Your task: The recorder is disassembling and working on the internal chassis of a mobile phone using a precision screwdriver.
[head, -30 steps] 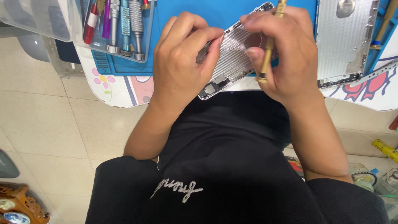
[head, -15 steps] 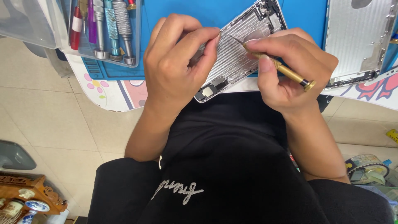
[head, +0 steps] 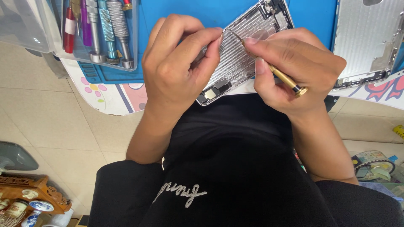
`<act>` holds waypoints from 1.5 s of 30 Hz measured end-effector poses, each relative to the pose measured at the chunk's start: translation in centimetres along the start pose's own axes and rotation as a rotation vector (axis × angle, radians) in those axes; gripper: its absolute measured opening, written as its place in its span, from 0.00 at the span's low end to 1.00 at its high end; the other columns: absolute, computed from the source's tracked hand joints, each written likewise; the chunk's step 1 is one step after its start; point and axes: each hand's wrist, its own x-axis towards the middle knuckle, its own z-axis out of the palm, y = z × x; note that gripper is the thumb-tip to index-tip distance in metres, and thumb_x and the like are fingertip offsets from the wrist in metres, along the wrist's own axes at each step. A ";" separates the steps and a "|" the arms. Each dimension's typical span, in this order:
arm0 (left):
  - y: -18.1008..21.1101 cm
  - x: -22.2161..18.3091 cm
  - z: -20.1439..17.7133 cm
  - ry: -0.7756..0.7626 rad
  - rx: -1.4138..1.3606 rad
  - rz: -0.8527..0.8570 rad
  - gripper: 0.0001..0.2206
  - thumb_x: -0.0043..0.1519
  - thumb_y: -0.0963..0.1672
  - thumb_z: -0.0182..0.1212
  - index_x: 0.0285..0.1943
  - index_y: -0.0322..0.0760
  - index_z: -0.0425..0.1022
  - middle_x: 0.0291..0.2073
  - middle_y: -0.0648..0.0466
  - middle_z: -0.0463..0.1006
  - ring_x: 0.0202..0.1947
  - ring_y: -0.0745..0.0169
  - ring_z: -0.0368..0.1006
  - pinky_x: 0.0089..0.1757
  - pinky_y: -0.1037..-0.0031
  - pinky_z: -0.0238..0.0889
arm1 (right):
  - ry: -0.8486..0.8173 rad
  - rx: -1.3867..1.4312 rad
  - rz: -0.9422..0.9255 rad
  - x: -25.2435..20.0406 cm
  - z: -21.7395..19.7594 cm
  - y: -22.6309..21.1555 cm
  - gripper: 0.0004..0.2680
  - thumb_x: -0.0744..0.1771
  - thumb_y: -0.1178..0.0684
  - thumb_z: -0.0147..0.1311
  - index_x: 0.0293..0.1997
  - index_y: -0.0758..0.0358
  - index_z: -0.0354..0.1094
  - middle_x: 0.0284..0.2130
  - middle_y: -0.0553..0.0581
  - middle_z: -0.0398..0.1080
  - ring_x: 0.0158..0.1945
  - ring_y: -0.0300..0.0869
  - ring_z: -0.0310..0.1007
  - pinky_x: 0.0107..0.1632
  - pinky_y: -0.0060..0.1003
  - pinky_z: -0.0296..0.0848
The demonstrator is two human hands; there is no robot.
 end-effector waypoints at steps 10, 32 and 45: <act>-0.1 0.0 0.0 -0.005 -0.004 0.012 0.09 0.64 0.36 0.75 0.48 0.35 0.80 0.41 0.57 0.73 0.36 0.65 0.69 0.36 0.76 0.65 | -0.012 0.013 -0.014 -0.1 0.0 0.2 0.09 0.68 0.65 0.59 0.54 0.68 0.77 0.35 0.58 0.77 0.43 0.45 0.79 0.48 0.31 0.77; -0.3 -0.1 -0.1 -0.006 -0.014 0.016 0.09 0.63 0.36 0.75 0.48 0.35 0.80 0.41 0.57 0.73 0.37 0.64 0.69 0.37 0.75 0.65 | -0.018 -0.013 0.003 0.2 0.0 -0.8 0.09 0.67 0.65 0.61 0.53 0.69 0.76 0.36 0.60 0.77 0.43 0.46 0.79 0.46 0.31 0.76; 0.4 0.1 -0.3 -0.024 0.005 0.000 0.07 0.65 0.37 0.74 0.47 0.34 0.79 0.41 0.55 0.73 0.42 0.59 0.70 0.38 0.71 0.65 | 0.022 -0.295 -0.002 -0.9 -0.4 -2.5 0.08 0.66 0.62 0.71 0.43 0.64 0.74 0.38 0.53 0.77 0.41 0.44 0.73 0.47 0.36 0.67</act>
